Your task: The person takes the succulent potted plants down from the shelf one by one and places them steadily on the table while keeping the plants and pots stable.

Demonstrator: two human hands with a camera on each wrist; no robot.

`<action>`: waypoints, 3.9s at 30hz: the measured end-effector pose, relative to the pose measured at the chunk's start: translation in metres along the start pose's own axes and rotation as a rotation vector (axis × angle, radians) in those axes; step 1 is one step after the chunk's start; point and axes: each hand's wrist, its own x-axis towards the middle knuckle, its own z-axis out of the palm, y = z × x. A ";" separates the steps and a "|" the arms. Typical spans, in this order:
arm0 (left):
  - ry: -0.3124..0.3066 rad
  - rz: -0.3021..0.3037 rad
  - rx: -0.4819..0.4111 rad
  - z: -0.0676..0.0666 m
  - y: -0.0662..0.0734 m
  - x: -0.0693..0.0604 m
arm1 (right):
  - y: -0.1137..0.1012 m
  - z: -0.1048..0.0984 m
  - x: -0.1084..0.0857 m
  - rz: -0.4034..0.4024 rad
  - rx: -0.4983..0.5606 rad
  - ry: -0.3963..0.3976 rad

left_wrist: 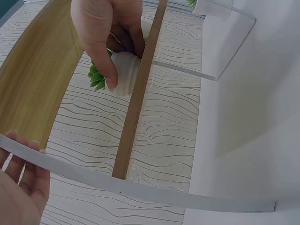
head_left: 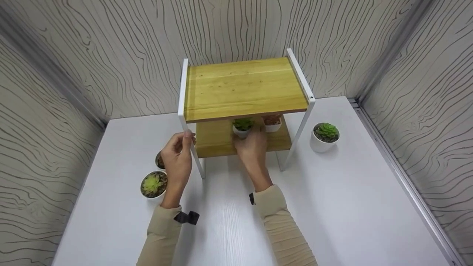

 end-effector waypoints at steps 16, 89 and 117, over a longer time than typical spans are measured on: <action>0.013 -0.015 -0.053 0.002 -0.002 0.000 | 0.007 0.007 0.002 -0.008 -0.023 0.007; -0.001 -0.048 -0.076 -0.002 0.000 0.004 | 0.006 -0.040 -0.010 -0.044 0.020 -0.060; 0.014 -0.050 -0.107 0.000 -0.001 0.004 | 0.007 -0.073 -0.033 -0.018 0.068 -0.090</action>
